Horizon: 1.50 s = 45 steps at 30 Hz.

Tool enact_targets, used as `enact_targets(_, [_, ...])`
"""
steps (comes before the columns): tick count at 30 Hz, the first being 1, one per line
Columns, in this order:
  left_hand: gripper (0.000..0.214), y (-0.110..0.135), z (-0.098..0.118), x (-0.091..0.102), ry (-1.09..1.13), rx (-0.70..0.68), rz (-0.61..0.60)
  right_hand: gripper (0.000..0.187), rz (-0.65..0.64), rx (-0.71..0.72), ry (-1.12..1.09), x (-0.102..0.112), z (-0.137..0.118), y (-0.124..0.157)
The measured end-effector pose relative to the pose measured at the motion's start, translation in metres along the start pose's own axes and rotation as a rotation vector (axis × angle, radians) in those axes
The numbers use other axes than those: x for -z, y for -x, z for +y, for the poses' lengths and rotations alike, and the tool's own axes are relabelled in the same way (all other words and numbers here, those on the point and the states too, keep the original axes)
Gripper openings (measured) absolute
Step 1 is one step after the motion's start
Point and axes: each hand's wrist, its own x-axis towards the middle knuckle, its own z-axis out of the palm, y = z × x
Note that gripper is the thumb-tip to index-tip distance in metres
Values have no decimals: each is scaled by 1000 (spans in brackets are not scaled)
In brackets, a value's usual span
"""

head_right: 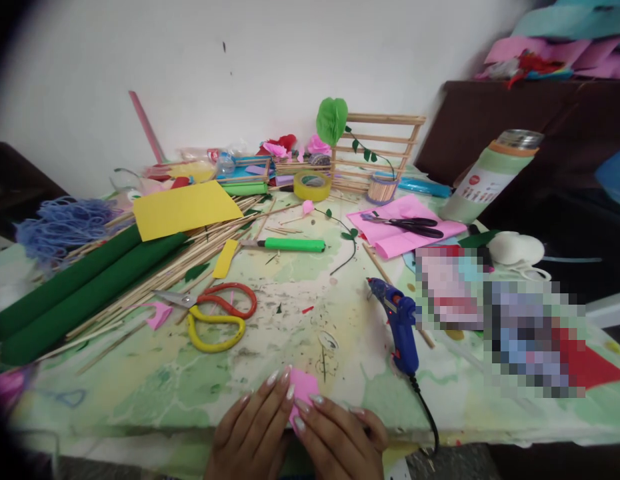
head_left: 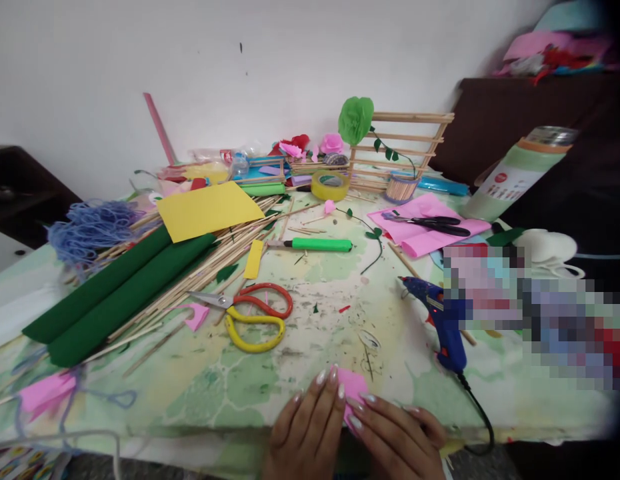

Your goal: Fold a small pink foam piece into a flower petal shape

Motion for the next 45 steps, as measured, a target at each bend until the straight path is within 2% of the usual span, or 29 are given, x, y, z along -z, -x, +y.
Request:
enact_targets(2, [31, -1, 4, 0, -8, 5, -13, 23, -36, 76, -8, 5, 4, -3])
enact_targets(4, [33, -2, 13, -2, -7, 70, -6, 24, -92, 83, 6, 9, 7, -3])
enact_targets(5, [34, -3, 20, -5, 0, 132, 15, 27, -114, 67, 19, 10, 6, -2])
enact_targets(8, [34, -3, 44, -16, -32, 432, 131, 35, -153, 20, 54, 11, 1, 2])
enact_targets(11, [37, -1, 59, -23, -55, 512, 134, 43, -222, -64, 61, 12, -7, 0])
enact_targets(15, [32, 7, 49, -16, -34, 372, 65, 56, -385, -203, 84, 17, -12, -9])
enact_targets(19, [30, 12, 31, -7, -17, 215, 19, 58, -409, -228, 98, 21, -9, -16])
enact_targets(24, [30, 11, 29, -10, 0, 234, 67, 61, -356, -126, 95, 23, -4, -23])
enact_targets(31, [33, 9, 32, -11, 0, 244, 79, 64, -371, -181, 55, 24, -5, -17])
enact_targets(36, [33, 5, 29, -7, 12, 229, 56, 55, -379, -159, 85, 21, -7, -13])
enact_targets(41, [31, 14, 24, -8, 17, 200, 43, 54, -381, -170, 123, 21, -8, -15])
enact_targets(45, [30, 20, 21, -7, 43, 134, 9, 62, -391, -199, 81, 23, -7, -19])
